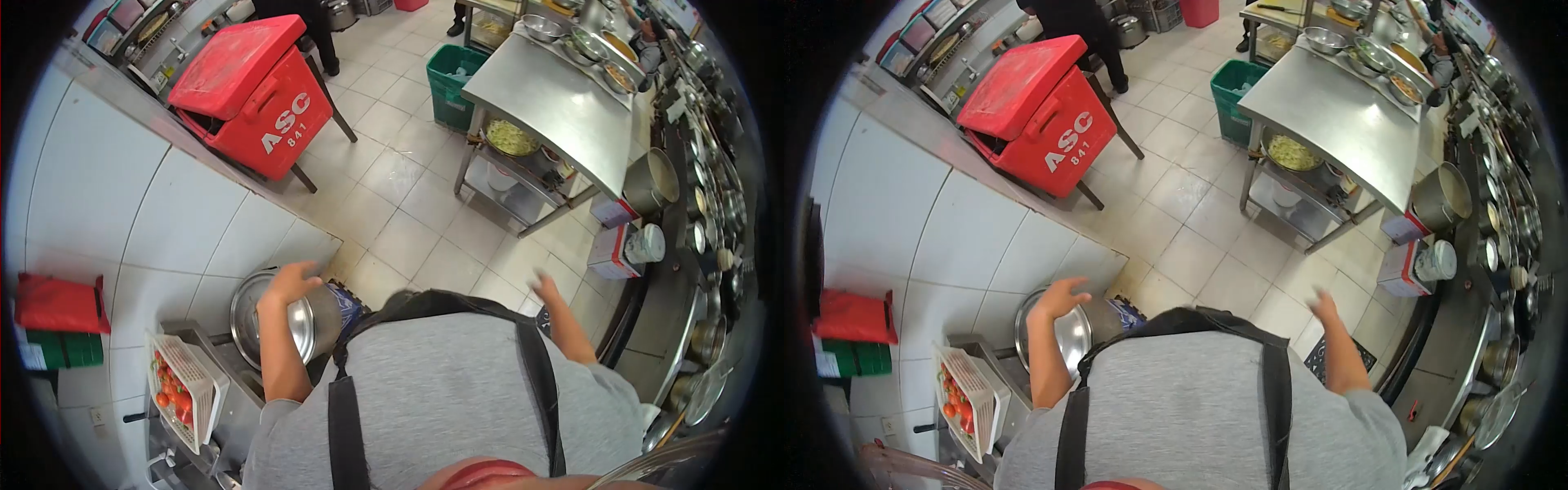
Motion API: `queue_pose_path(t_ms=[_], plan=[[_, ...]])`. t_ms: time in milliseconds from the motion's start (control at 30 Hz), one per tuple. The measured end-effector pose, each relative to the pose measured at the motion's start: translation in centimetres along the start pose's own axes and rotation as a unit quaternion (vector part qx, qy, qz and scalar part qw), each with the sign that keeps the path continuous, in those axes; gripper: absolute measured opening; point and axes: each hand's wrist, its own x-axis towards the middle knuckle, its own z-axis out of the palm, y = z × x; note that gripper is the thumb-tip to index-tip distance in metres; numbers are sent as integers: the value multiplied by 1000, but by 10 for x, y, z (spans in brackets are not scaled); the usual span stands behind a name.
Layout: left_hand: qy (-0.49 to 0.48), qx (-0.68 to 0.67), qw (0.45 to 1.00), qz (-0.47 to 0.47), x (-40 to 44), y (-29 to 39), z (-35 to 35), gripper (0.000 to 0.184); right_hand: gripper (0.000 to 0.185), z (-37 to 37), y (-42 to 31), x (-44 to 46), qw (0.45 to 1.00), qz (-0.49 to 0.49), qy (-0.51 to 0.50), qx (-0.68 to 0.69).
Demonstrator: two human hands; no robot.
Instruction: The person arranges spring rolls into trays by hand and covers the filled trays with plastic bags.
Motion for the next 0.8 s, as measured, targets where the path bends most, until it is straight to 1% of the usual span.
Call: queue_pose_path(t_ms=[33, 67, 100, 133, 167, 200, 233, 267, 300, 333, 367, 400, 433, 467, 500, 533, 567, 600, 633, 667, 700, 733, 767, 800], plan=[[76, 9, 997, 4, 10, -11, -9, 56, 72, -12, -96, 77, 993, -92, -62, -33], [152, 17, 988, 9, 24, -17, -14, 57, 70, -22, -200, 125, 966, -239, -57, 74], [193, -21, 981, 23, 36, -10, -26, 55, 67, -50, -311, 150, 946, -292, -99, 100], [239, -59, 968, 39, 47, 5, -49, 53, 65, -68, -396, 170, 920, -366, -94, 100], [288, -94, 951, 56, 63, 17, -71, 52, 60, -88, -469, 180, 883, -443, -90, 126], [308, -112, 943, 62, 86, 23, -92, 51, 54, -100, -524, 194, 853, -494, -84, 143], [326, -127, 934, 68, 110, 26, -114, 50, 48, -106, -562, 215, 822, -541, -77, 162], [337, -142, 928, 74, 134, 26, -131, 50, 43, -109, -579, 237, 817, -550, -73, 159], [391, -205, 894, 80, 168, 26, -147, 27, 38, -113, -595, 259, 813, -558, -67, 152], [419, -197, 884, 68, 207, 20, -168, 21, 34, -121, -611, 284, 808, -569, -60, 140], [444, -192, 874, 50, 242, 15, -186, 17, 18, -121, -612, 308, 834, -532, -35, 138], [462, -185, 867, 29, 271, 10, -204, 17, 17, -121, -600, 335, 870, -477, -21, 123], [526, -259, 797, 147, 310, 23, -224, 30, 17, -128, -591, 365, 899, -424, 1, 107], [516, -286, 790, 168, 344, 38, -247, 32, 19, -137, -589, 386, 901, -400, 78, 150], [504, -313, 783, 188, 373, 56, -271, 33, 18, -144, -570, 416, 903, -380, 126, 157], [492, -338, 775, 208, 402, 72, -294, 35, 18, -157, -565, 435, 894, -359, 175, 203], [501, -323, 770, 230, 434, 88, -317, 38, 21, -168, -547, 458, 910, -303, 210, 191], [508, -307, 764, 253, 468, 104, -339, 41, 26, -188, -551, 466, 914, -249, 211, 240], [516, -290, 757, 279, 499, 118, -359, 44, 35, -197, -539, 487, 903, -233, 239, 271], [508, -306, 747, 300, 527, 133, -378, 47, 40, -209, -539, 502, 901, -197, 259, 287], [501, -322, 736, 322, 555, 148, -397, 49, 42, -219, -535, 526, 903, -193, 312, 222], [495, -338, 723, 345, 587, 160, -415, 52, 44, -227, -535, 549, 897, -179, 336, 226], [486, -357, 714, 355, 619, 166, -429, 55, 45, -234, -544, 577, 886, -163, 344, 263], [495, -335, 720, 354, 651, 170, -443, 55, 46, -241, -552, 607, 876, -146, 349, 298]])
